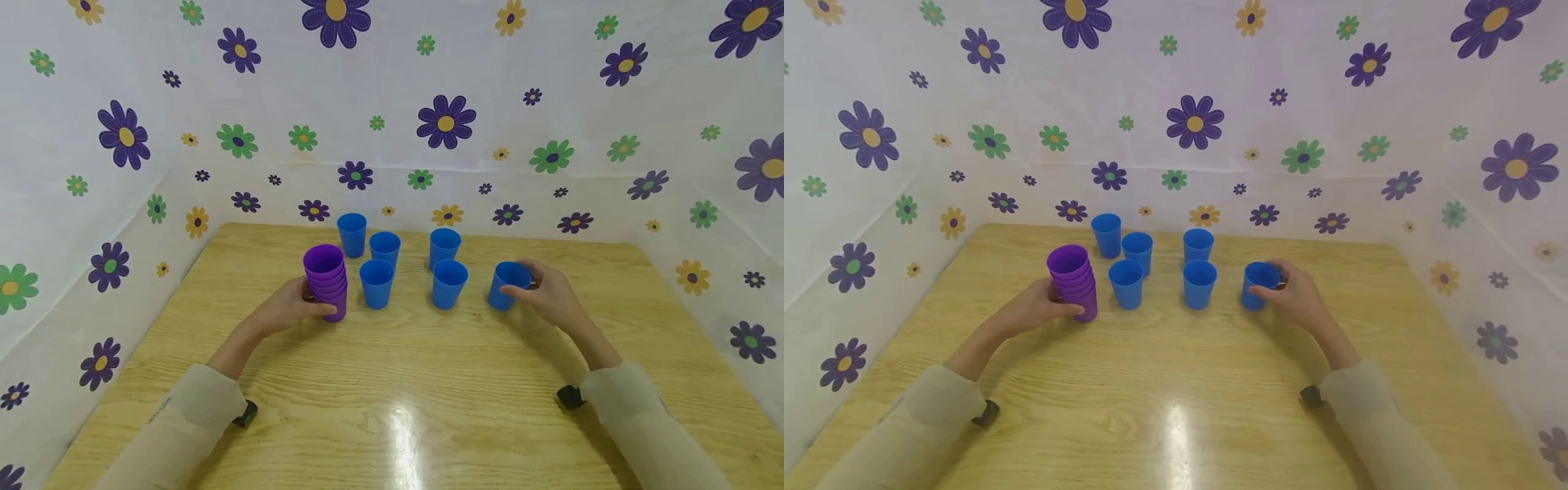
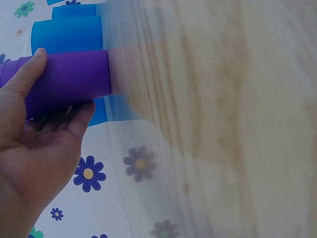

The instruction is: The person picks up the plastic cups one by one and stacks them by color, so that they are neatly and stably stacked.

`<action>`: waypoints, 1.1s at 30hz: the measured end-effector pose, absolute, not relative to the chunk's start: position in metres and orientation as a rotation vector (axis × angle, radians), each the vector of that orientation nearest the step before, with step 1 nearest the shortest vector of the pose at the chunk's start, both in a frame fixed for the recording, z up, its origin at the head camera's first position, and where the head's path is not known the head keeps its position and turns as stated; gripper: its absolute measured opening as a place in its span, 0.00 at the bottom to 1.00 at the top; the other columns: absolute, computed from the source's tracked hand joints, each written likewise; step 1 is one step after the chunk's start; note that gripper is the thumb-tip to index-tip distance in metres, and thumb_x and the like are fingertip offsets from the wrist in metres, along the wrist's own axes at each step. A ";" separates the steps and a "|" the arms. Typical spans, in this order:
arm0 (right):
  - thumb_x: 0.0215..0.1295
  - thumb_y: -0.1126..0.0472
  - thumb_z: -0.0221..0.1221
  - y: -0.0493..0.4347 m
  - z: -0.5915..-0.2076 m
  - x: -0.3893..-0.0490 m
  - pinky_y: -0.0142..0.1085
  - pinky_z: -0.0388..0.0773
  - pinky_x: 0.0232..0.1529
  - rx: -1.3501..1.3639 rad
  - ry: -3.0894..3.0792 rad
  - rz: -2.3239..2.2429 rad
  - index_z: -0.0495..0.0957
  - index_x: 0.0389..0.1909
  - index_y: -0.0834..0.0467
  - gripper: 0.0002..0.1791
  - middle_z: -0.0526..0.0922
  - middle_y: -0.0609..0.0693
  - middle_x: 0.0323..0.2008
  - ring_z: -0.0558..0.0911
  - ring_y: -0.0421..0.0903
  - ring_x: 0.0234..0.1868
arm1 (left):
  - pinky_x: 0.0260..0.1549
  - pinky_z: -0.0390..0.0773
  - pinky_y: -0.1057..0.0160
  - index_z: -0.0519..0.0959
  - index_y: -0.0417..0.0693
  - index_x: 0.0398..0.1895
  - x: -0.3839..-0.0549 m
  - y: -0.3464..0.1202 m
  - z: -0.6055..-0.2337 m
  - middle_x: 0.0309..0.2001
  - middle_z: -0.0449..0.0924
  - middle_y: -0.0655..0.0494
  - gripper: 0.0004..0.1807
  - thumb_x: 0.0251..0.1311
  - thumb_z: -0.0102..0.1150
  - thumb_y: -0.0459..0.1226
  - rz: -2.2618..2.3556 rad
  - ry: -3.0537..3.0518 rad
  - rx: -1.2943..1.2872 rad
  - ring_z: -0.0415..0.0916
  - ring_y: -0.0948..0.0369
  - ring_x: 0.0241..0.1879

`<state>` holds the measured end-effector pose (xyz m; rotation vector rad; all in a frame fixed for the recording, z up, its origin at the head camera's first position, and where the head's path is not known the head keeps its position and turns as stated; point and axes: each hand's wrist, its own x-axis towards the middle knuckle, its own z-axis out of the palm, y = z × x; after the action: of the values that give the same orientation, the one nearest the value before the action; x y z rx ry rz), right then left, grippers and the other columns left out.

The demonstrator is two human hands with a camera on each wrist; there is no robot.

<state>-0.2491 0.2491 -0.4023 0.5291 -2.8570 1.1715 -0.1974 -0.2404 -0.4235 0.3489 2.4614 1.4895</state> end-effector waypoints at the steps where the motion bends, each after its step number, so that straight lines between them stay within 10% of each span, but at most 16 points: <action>1: 0.68 0.51 0.69 0.249 -0.401 -0.247 0.39 0.84 0.47 0.533 -2.856 1.157 0.68 0.69 0.71 0.39 0.78 0.71 0.60 0.84 0.61 0.49 | 0.65 0.72 0.43 0.64 0.36 0.72 -0.198 -0.241 -0.424 0.63 0.76 0.39 0.36 0.68 0.69 0.40 1.488 2.463 0.351 0.76 0.44 0.61; 6: 0.66 0.52 0.71 0.250 -0.397 -0.238 0.31 0.81 0.38 0.542 -2.872 1.067 0.72 0.66 0.71 0.37 0.82 0.70 0.55 0.85 0.58 0.45 | 0.65 0.72 0.43 0.64 0.36 0.72 -0.198 -0.240 -0.424 0.63 0.76 0.39 0.36 0.68 0.68 0.39 1.495 2.454 0.354 0.76 0.44 0.61; 22: 0.66 0.52 0.70 0.250 -0.389 -0.227 0.53 0.84 0.48 0.551 -2.943 1.058 0.70 0.66 0.72 0.37 0.81 0.71 0.55 0.83 0.63 0.50 | 0.64 0.73 0.42 0.64 0.33 0.71 -0.205 -0.252 -0.423 0.63 0.75 0.35 0.37 0.67 0.69 0.42 1.444 2.531 0.329 0.75 0.42 0.62; 33: 0.65 0.51 0.70 0.252 -0.391 -0.225 0.37 0.82 0.37 0.561 -2.921 1.051 0.71 0.68 0.70 0.38 0.83 0.68 0.53 0.83 0.54 0.42 | 0.65 0.71 0.40 0.65 0.33 0.71 -0.217 -0.266 -0.422 0.64 0.75 0.34 0.38 0.66 0.70 0.44 1.432 2.604 0.224 0.74 0.41 0.63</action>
<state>-0.2249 0.2522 -0.3907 0.5609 -2.9212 1.0508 -0.2167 -0.2663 -0.4221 0.2242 2.6040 1.4317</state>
